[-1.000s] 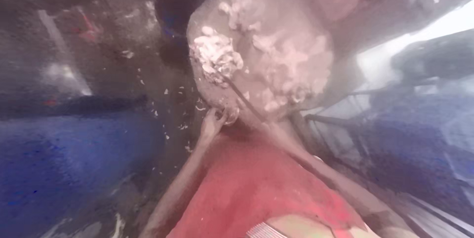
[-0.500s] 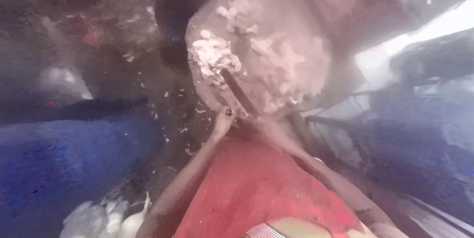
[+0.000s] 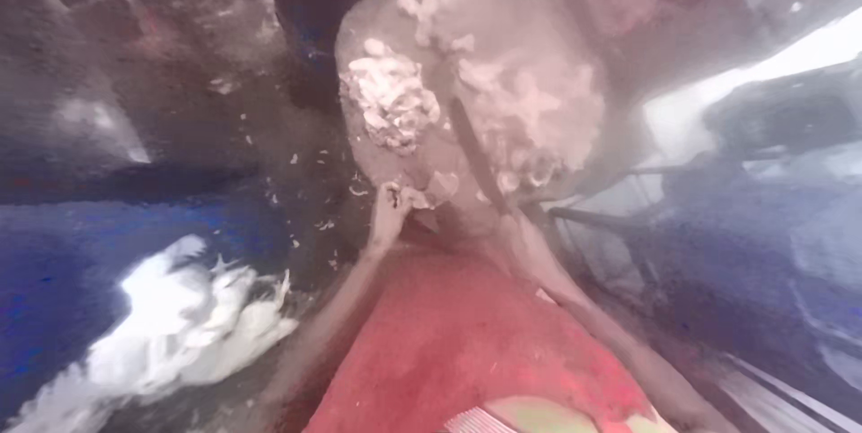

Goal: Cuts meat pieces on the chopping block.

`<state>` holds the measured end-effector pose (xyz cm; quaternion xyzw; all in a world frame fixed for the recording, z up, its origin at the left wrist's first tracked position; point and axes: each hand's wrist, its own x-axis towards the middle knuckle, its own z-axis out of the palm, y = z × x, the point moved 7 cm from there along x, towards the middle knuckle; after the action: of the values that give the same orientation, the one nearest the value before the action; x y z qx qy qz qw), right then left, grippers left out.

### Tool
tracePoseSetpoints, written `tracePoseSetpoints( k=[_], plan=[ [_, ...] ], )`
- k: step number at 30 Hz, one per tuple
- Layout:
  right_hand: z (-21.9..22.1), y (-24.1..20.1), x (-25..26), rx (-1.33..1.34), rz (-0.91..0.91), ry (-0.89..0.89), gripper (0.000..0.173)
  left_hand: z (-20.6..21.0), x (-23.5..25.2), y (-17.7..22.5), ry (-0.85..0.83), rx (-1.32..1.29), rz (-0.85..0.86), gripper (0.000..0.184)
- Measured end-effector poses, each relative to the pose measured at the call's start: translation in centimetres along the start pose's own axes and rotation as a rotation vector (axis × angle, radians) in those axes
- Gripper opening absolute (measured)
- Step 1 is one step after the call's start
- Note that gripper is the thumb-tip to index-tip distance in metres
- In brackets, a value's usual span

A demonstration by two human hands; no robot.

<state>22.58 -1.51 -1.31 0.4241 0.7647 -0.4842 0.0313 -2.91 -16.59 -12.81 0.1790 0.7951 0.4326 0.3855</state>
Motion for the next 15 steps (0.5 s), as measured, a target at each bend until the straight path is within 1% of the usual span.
tracePoseSetpoints(
  k=[1,2,3,4,5,6,7,8,9,10,11,13,15],
  plan=[
    [-0.5,-1.8,0.1,0.046,-0.086,0.016,0.057,-0.3,0.1,0.0,0.006,0.029,0.021,0.05],
    [-0.9,-3.6,0.1,0.079,-0.182,0.022,0.064,-0.4,0.3,0.0,0.008,0.053,0.04,0.051],
    [-1.1,-5.2,0.0,0.113,-0.276,0.017,0.071,-0.4,0.2,-0.1,0.008,0.048,0.049,0.051],
    [-0.8,-6.1,0.1,0.139,-0.366,0.015,0.074,-0.4,0.1,0.0,0.013,0.035,0.066,0.051],
    [-0.4,-6.4,0.3,0.118,-0.434,-0.001,0.075,-0.3,0.1,0.0,0.019,0.039,0.064,0.052],
    [0.4,-5.7,0.7,0.042,-0.458,-0.013,0.075,-0.2,0.1,-0.1,0.027,0.05,0.066,0.053],
    [1.3,-4.2,1.3,-0.077,-0.427,-0.041,0.072,-0.1,0.3,-0.4,0.028,0.066,0.071,0.054],
    [2.5,-2.1,2.2,-0.216,-0.329,-0.111,0.064,-0.1,0.2,-0.5,0.023,0.083,0.069,0.054],
    [3.6,0.3,2.9,-0.339,-0.177,-0.224,0.059,-0.2,0.1,-0.4,0.023,0.132,0.065,0.051],
    [4.4,2.5,3.5,-0.435,-0.051,-0.29,0.058,-0.1,0.1,-0.5,0.021,0.166,0.06,0.047],
    [4.8,3.8,3.6,-0.489,0.024,-0.297,0.058,-0.1,-0.1,-0.8,0.006,0.17,0.034,0.047],
    [4.5,3.9,3.5,-0.523,0.061,-0.244,0.061,-0.2,-0.7,-1.3,-0.025,0.122,-0.022,0.05],
    [4.0,2.8,2.4,-0.468,0.067,-0.206,0.058,0.0,-2.3,-2.6,-0.056,0.066,-0.069,0.05]
  ],
)
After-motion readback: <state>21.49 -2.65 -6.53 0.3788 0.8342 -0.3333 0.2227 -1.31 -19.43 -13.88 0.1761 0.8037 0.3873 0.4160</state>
